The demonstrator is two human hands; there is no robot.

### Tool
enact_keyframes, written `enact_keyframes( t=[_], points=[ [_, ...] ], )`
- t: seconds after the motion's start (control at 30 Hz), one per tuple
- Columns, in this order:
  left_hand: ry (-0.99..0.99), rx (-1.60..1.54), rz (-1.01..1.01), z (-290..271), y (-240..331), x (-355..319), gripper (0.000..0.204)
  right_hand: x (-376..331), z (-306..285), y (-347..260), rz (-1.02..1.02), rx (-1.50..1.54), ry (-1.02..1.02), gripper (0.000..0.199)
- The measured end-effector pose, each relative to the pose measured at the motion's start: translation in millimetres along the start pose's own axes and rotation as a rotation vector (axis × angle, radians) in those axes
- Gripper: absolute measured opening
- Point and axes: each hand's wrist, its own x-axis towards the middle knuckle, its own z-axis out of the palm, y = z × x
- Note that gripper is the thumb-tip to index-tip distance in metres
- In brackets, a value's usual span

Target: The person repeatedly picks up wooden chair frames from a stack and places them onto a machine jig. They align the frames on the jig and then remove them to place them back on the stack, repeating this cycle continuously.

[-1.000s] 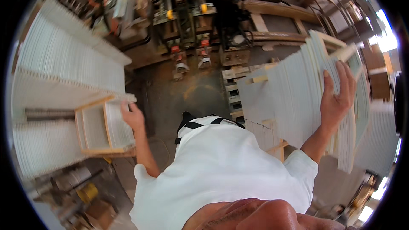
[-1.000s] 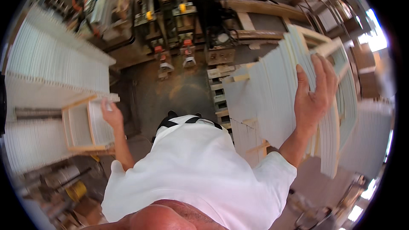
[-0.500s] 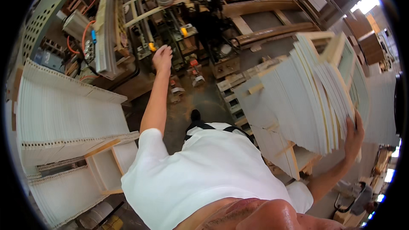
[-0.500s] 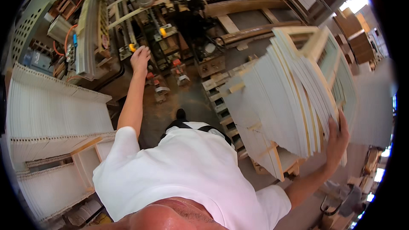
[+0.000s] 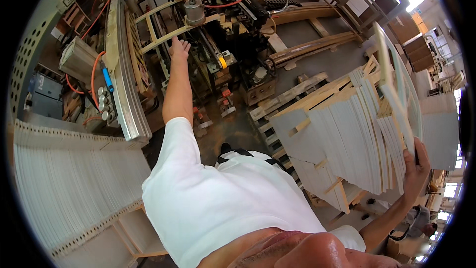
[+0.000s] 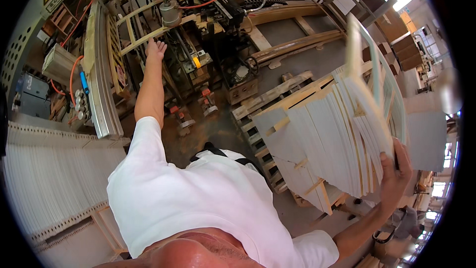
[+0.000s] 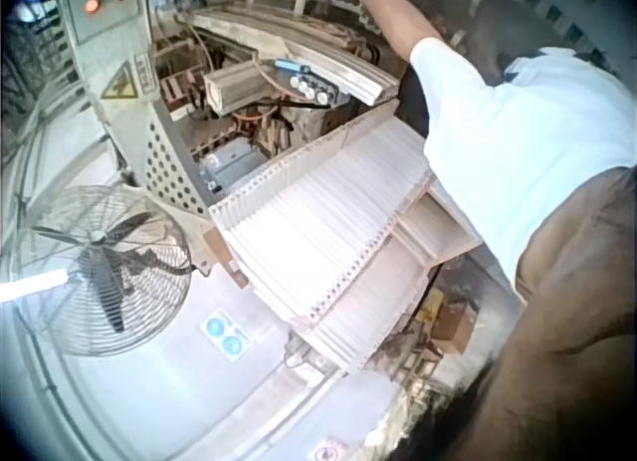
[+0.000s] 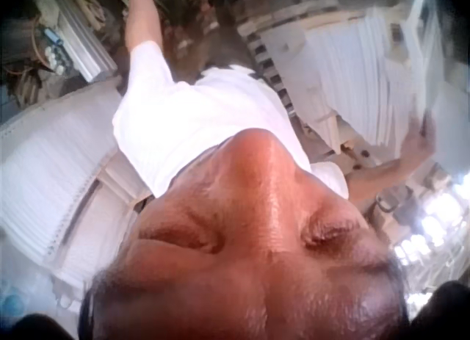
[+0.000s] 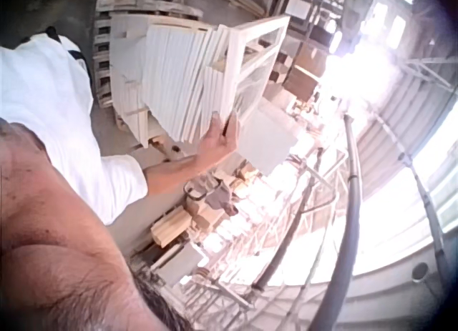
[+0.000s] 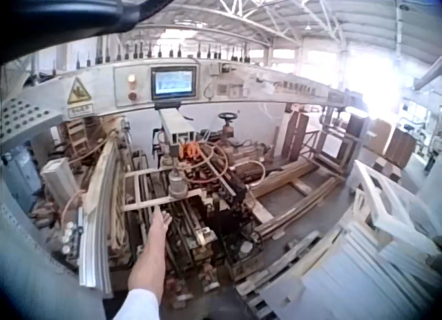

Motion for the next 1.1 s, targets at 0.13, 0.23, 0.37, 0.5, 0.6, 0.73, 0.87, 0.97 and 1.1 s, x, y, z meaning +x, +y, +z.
enact_keyframes(
  t=[0.13,0.23,0.37,0.5,0.6,0.73,0.87,0.97,1.1],
  points=[
    [0.033,-0.088,-0.017,21.6,0.8,15.2,0.06,0.4,37.2,-80.8,-0.201,0.036,-0.072,0.037],
    [0.074,-0.13,0.02,8.9,13.6,21.3,0.059,13.4,75.3,-101.9,-0.423,0.03,-0.116,0.036],
    [-0.002,-0.206,0.05,14.3,3.1,30.5,0.056,20.3,100.8,-132.7,-0.532,-0.03,-0.145,0.037],
    [-0.061,-0.268,0.04,11.1,-0.5,49.9,0.057,28.1,122.8,-143.6,-0.556,0.048,-0.185,0.038],
    [-0.093,-0.331,0.02,10.3,0.9,62.0,0.058,32.4,136.2,-150.5,-0.544,0.068,-0.246,0.038],
    [-0.044,-0.416,0.025,8.3,6.6,72.5,0.054,36.8,148.7,-154.6,-0.566,0.074,-0.324,0.036],
    [-0.046,-0.442,0.027,6.0,6.5,51.9,0.049,35.9,157.8,-150.4,-0.576,0.115,-0.362,0.034],
    [-0.043,-0.438,-0.001,0.0,-1.1,10.4,0.049,35.6,162.0,-145.3,-0.589,0.115,-0.369,0.033],
    [-0.022,-0.415,0.032,-19.6,-23.8,-35.5,0.05,41.9,169.4,-141.8,-0.662,0.117,-0.372,0.033]
  ],
)
